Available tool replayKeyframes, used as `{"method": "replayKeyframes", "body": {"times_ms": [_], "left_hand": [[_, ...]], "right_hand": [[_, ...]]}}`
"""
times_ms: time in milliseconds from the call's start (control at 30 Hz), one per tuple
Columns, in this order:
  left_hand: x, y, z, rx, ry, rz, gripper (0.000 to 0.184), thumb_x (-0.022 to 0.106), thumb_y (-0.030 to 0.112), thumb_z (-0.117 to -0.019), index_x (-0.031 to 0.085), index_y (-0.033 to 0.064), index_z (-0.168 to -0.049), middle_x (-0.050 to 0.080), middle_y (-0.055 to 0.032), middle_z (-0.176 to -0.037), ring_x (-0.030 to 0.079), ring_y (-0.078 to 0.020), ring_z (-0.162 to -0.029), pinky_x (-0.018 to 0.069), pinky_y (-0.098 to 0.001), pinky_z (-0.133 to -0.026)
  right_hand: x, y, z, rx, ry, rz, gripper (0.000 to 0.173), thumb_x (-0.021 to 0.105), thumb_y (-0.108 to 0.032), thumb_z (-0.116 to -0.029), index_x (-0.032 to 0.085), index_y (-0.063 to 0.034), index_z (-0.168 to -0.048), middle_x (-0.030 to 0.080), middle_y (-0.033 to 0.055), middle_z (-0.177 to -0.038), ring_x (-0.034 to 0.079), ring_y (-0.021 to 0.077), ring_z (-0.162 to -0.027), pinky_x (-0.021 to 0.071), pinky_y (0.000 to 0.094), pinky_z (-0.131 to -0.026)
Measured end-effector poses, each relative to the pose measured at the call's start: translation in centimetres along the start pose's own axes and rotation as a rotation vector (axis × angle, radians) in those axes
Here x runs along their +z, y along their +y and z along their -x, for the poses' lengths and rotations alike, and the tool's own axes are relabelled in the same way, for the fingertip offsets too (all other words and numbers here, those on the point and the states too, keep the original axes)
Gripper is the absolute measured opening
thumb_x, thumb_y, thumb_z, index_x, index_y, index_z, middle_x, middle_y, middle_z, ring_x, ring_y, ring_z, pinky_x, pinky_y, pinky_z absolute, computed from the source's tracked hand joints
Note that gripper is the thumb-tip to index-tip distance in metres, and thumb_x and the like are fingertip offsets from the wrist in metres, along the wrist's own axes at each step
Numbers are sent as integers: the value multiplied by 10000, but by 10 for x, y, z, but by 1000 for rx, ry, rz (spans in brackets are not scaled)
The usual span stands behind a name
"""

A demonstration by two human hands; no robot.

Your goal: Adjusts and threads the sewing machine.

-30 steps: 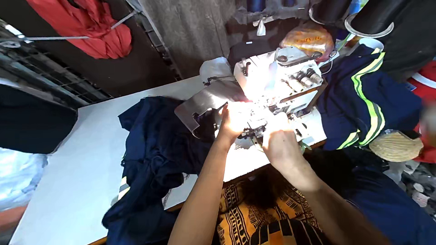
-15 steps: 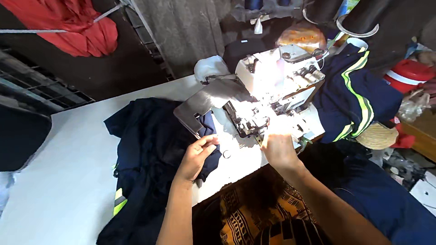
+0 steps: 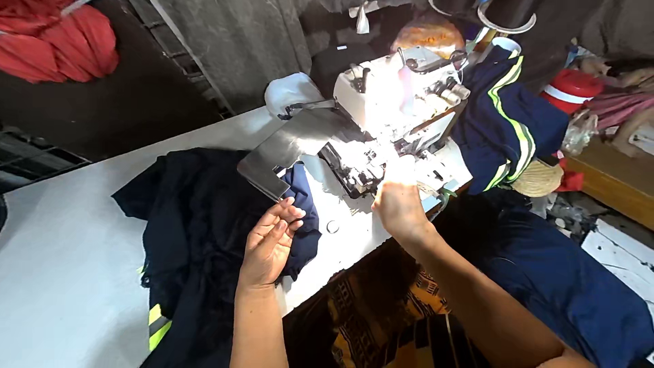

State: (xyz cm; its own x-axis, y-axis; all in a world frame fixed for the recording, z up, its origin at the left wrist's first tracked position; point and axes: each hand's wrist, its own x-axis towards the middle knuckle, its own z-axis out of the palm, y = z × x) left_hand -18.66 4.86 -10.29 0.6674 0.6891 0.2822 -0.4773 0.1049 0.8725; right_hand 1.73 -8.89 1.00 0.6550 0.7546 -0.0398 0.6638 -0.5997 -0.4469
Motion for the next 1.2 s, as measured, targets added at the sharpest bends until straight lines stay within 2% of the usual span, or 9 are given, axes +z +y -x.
{"method": "replayKeyframes", "body": {"times_ms": [67,200,267,367,467,567,733,900,1200], "left_hand": [[1,0,0,-1,4,2,320,678,269,-974,701,119,-1255,728,-53,-1163,691,-155,-1086,567,-304,-956],[0,-1,-1,2,-11,12,331,688,265,-968,701,113,-1261,727,-53,-1170,688,-151,-1090,563,-297,-960],[0,-2,-1,4,-16,6,323,676,255,-973,696,113,-1263,722,-53,-1172,686,-156,-1092,562,-304,-962],[0,-2,-1,4,-9,-5,321,665,250,-979,694,117,-1269,723,-49,-1170,687,-155,-1084,562,-307,-961],[1,-2,0,5,-4,2,326,665,235,-980,689,116,-1283,723,-50,-1169,686,-154,-1085,562,-300,-959],[1,-2,0,6,7,9,325,665,225,-980,691,109,-1282,722,-58,-1170,688,-158,-1084,566,-302,-957],[1,-1,-1,-3,12,-13,322,652,239,-989,689,119,-1285,714,-40,-1172,681,-147,-1084,568,-294,-948],[2,0,-2,-7,13,-6,324,671,249,-979,695,119,-1275,719,-40,-1167,689,-141,-1071,570,-281,-941],[3,0,-2,-21,28,-10,345,669,249,-980,683,101,-1291,716,-51,-1173,690,-142,-1073,572,-280,-940]], "right_hand": [[1,0,-1,-2,19,-7,175,691,-17,-914,681,120,-1022,536,312,-1264,668,350,-987,563,431,-847],[4,8,-3,-62,200,-126,383,679,60,-878,579,150,-1237,575,289,-1141,699,333,-808,598,453,-747],[1,15,-4,-121,252,-100,222,702,51,-853,660,144,-1051,645,284,-1023,703,344,-771,583,474,-701],[-8,22,-7,-172,253,-67,88,723,34,-838,693,112,-865,613,289,-1066,694,334,-784,582,461,-701],[-16,26,-9,-157,251,-130,162,652,25,-906,676,112,-1041,681,240,-926,707,296,-708,578,446,-680],[-21,31,-14,-162,238,-186,396,564,33,-968,592,42,-1363,605,205,-1101,682,231,-656,620,399,-656],[-22,41,-16,-244,257,-207,425,594,68,-924,628,25,-1346,652,187,-1063,674,237,-680,604,416,-644],[-26,47,-13,-232,205,-316,382,551,38,-971,655,-31,-1332,626,130,-1028,638,140,-602,604,315,-601],[-35,42,-1,-190,250,-214,406,589,-13,-955,641,-3,-1358,633,158,-1008,654,220,-734,585,382,-681]]}}
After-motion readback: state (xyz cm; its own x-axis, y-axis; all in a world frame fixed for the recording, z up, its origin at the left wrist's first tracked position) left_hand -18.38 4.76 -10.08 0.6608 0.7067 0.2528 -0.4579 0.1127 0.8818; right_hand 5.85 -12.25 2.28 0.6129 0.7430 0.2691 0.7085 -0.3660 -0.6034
